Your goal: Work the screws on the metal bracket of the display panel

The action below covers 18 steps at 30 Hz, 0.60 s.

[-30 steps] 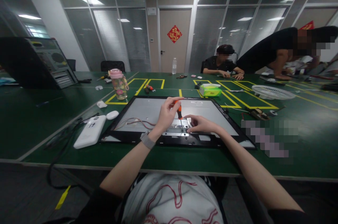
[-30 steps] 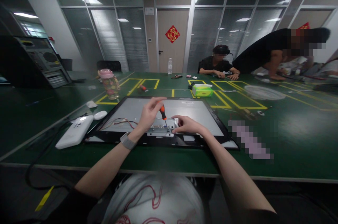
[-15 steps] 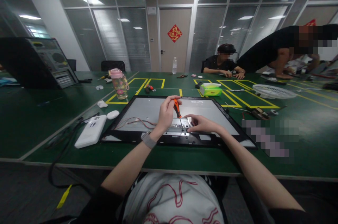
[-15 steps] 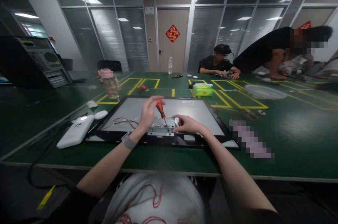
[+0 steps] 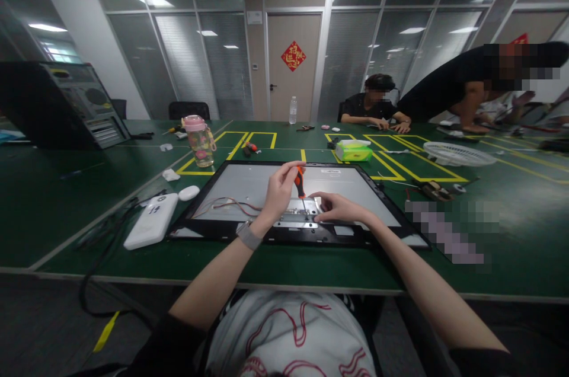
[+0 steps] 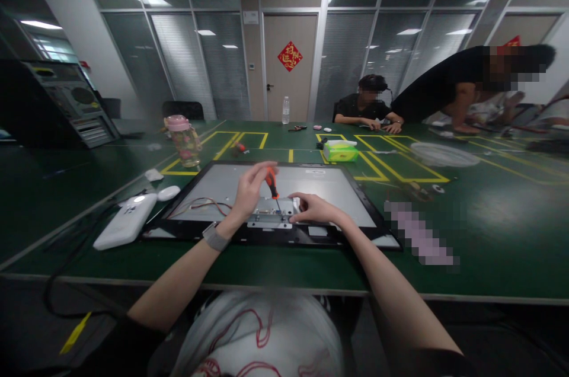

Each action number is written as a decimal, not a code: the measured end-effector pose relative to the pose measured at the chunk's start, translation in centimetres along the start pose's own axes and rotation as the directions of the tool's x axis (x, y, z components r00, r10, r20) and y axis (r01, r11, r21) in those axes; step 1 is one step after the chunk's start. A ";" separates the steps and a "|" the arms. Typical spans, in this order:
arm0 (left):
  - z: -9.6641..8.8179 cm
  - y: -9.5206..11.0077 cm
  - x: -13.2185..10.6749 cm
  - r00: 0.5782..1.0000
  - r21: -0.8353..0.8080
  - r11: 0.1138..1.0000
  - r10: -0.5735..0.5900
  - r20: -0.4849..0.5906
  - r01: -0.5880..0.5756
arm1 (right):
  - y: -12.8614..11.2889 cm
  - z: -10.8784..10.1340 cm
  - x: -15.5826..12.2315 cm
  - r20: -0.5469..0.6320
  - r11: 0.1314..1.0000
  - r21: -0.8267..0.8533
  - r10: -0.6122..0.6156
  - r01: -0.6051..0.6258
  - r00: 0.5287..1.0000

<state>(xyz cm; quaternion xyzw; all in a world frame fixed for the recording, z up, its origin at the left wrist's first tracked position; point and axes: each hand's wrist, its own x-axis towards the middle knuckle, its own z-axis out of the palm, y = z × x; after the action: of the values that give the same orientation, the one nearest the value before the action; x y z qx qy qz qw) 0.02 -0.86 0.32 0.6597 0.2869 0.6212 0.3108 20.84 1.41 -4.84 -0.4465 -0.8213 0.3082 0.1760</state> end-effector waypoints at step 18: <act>-0.2 0.3 0.1 1.000 0.040 0.999 0.020 0.016 -0.021 | -0.1 0.0 0.0 0.009 1.000 0.007 0.004 -0.004 1.000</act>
<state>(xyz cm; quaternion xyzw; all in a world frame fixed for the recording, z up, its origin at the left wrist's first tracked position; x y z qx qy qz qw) -0.21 -0.94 0.64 0.6736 0.2900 0.6132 0.2934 20.80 1.34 -4.71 -0.4464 -0.8201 0.3133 0.1732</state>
